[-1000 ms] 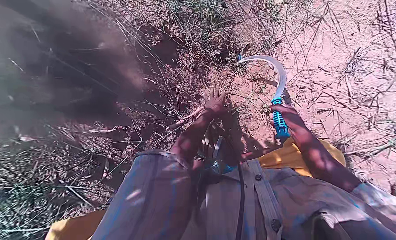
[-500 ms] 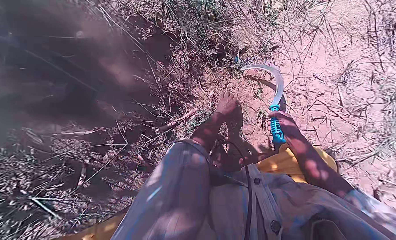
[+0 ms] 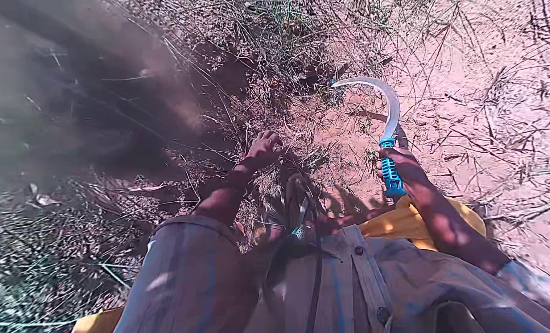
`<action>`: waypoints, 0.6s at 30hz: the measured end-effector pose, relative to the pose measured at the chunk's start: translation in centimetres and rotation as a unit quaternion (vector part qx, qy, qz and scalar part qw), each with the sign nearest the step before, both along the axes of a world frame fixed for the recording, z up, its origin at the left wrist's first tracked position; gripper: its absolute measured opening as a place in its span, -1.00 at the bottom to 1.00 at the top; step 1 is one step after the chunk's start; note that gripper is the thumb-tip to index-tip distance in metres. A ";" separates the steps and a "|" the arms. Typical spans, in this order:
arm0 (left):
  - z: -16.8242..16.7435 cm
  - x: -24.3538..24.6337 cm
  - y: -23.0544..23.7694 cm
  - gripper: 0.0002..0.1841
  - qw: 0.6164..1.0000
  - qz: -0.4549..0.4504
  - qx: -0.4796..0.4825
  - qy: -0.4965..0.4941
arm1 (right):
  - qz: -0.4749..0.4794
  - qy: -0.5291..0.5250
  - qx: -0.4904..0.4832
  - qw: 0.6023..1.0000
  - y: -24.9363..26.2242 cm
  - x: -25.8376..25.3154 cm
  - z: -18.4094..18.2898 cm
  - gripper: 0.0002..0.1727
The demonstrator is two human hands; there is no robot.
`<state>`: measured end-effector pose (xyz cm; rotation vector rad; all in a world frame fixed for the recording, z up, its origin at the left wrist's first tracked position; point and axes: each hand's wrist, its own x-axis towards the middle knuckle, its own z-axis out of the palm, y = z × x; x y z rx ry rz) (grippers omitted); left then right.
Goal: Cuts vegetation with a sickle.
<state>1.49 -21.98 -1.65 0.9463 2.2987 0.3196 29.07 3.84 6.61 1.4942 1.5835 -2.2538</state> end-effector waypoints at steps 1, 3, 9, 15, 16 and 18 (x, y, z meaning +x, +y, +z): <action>-0.4 -0.4 2.2 -0.62 0.999 0.034 0.035 -0.014 | 0.003 0.000 0.001 1.000 0.0 0.1 0.1 -0.83; -1.5 -1.0 6.7 -0.45 0.991 0.110 0.072 -0.037 | -0.002 -0.010 0.006 1.000 -0.1 0.0 0.4 -0.83; -4.7 1.9 15.2 -0.18 0.991 0.095 -0.065 -0.064 | -0.034 -0.020 0.006 0.999 -0.1 -0.3 0.2 -0.84; -3.2 6.6 9.5 -0.09 0.990 -0.057 -0.128 -0.023 | -0.023 -0.023 -0.009 0.999 0.4 -0.2 -0.5 -0.84; -3.2 7.3 7.9 -0.08 0.989 -0.065 -0.134 -0.009 | -0.020 -0.022 -0.010 1.000 0.4 -0.2 -0.6 -0.84; -2.7 8.3 5.7 -0.01 0.988 -0.050 -0.142 -0.018 | -0.010 -0.024 -0.004 1.000 0.2 -0.2 -0.4 -0.83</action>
